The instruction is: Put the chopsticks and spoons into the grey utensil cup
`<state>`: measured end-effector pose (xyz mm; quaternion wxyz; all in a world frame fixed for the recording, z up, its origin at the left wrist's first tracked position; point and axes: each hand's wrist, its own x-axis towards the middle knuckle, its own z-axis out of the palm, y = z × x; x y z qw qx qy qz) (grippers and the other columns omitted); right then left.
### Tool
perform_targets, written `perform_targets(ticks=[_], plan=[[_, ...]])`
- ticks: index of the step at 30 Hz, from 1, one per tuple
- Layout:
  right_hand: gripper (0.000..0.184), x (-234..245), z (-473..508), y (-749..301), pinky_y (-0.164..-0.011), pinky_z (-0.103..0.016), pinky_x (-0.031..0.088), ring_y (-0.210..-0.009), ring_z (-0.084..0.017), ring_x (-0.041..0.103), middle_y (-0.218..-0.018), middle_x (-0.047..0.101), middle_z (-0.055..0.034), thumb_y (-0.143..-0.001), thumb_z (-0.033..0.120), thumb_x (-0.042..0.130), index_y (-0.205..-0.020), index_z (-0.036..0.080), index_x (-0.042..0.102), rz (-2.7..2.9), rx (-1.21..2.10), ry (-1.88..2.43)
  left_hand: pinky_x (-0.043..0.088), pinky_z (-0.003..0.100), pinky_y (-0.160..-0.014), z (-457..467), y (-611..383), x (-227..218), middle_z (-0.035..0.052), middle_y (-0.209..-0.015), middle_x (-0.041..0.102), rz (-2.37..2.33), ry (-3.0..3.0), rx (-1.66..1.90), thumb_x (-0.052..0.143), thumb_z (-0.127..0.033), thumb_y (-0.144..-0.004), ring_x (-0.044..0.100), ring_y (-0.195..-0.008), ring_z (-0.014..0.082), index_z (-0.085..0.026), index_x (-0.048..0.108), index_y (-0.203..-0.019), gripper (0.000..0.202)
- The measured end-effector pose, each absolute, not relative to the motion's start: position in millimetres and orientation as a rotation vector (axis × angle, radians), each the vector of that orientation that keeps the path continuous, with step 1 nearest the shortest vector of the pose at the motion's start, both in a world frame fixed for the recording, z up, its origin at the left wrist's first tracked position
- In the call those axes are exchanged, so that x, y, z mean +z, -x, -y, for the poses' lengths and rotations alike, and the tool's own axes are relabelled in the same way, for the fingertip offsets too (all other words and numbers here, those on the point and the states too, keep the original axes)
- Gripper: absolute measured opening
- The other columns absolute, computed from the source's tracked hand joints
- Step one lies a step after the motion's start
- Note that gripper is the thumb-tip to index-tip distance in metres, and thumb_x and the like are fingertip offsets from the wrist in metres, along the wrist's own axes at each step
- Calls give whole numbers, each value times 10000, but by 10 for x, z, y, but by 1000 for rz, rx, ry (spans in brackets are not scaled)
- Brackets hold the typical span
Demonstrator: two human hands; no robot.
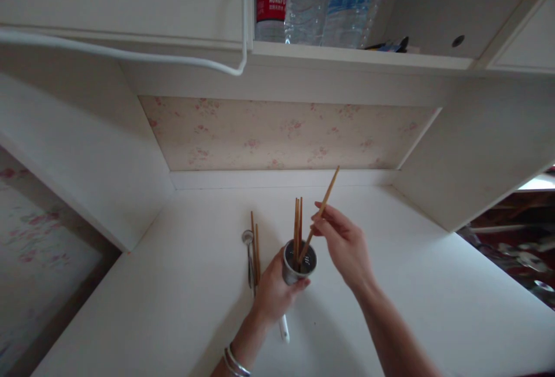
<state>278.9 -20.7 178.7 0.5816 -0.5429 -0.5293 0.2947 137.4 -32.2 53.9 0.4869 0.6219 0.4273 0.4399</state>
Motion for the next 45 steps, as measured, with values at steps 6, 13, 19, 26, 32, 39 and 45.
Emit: perform_targets(ticks=[6, 13, 19, 26, 32, 39, 45], plan=[[443, 1578, 0, -3042, -651, -313, 571, -680, -196, 690, -776, 722, -94, -849, 543, 579, -928, 129, 716, 1202, 673, 1422, 360, 422, -1113, 344, -1350, 488, 68, -1352, 584, -1052, -1593, 1080, 766, -248, -729, 537, -1250, 251, -272, 464, -1384, 722], [401, 1191, -4, -2888, -739, -294, 508, -814, -189, 675, -878, 739, -69, -936, 442, 457, -845, 190, 755, 1538, 531, 1517, 403, 406, -1080, 338, -1347, 491, 55, -1309, 617, -1104, -1589, 1073, 780, -242, -704, 572, -1204, 243, -268, 479, -1363, 725], [378, 1065, 40, -2828, -780, -307, 496, -836, -188, 670, -918, 736, -59, -961, 394, 429, -879, 214, 752, 1629, 547, 1492, 419, 409, -1065, 327, -1359, 462, 50, -1302, 618, -1146, -1592, 1068, 787, -236, -684, 570, -1198, 249, -265, 504, -1338, 713], [376, 1072, 47, -2855, -729, -278, 516, -854, -187, 660, -942, 723, -72, -974, 395, 418, -929, 193, 732, 1579, 498, 1464, 410, 429, -1073, 326, -1356, 484, 59, -1309, 615, -1149, -1581, 1077, 788, -222, -672, 566, -1203, 262, -256, 504, -1343, 729], [377, 1139, 13, -2863, -755, -295, 499, -823, -190, 664, -940, 726, -77, -970, 393, 419, -945, 192, 737, 1597, 415, 1485, 394, 436, -1089, 330, -1356, 494, 68, -1311, 614, -1116, -1559, 1063, 790, -230, -679, 565, -1211, 261, -247, 488, -1357, 743], [384, 985, 44, -2816, -788, -306, 487, -849, -197, 677, -928, 736, -59, -969, 380, 417, -879, 215, 752, 1628, 495, 1571, 407, 412, -1078, 325, -1356, 481, 46, -1317, 608, -1134, -1581, 1056, 786, -208, -677, 556, -1218, 246, -267, 498, -1343, 728], [388, 851, 68, -2894, -889, -360, 506, -982, -225, 667, -1087, 707, -76, -953, 478, 455, -1147, 229, 681, 1564, 691, 1506, 394, 413, -1101, 320, -1355, 472, 50, -1345, 590, -1127, -1578, 1051, 786, -203, -680, 542, -1242, 243, -261, 490, -1358, 742]])
